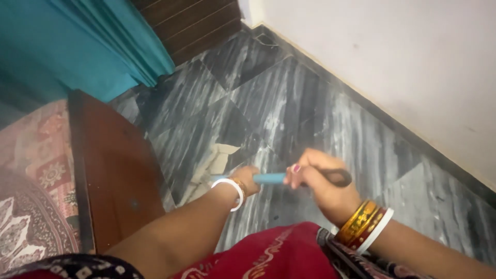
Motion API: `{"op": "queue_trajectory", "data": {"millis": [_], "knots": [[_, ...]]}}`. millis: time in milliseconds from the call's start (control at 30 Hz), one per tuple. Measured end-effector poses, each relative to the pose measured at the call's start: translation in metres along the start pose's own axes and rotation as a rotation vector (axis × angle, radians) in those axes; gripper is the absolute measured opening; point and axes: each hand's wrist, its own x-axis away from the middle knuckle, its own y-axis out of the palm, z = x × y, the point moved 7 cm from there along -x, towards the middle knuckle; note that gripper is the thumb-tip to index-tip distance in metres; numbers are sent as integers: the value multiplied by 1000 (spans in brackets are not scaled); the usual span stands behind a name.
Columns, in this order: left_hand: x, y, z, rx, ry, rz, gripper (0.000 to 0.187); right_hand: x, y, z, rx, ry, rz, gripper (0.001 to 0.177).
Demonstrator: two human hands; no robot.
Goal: Washing a cleaning cloth in a bucket of soapy water and mopping the bedroom floor with a mop stick.
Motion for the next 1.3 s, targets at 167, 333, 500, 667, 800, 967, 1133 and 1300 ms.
{"op": "queue_trajectory", "data": {"millis": [167,333,500,667,800,967,1133,1300], "knots": [[12,1,103,81,103,96,25,44,-62,-29,36,-29,136,24],[30,13,214,185,119,76,18,101,-130,-81,117,-18,352,29],[45,0,319,225,165,63,16,128,-175,-155,614,-167,410,27],[52,-3,350,288,111,-16,28,139,-200,-137,-64,-122,497,20],[64,-3,318,249,61,5,37,135,-175,-113,-204,-76,444,19],[85,-29,250,262,-36,9,37,105,-112,-92,-318,-106,314,18],[91,-48,184,296,-69,78,37,75,-56,-68,-394,-20,383,16],[108,-52,128,289,-36,191,30,61,-7,2,-343,101,261,13]]}}
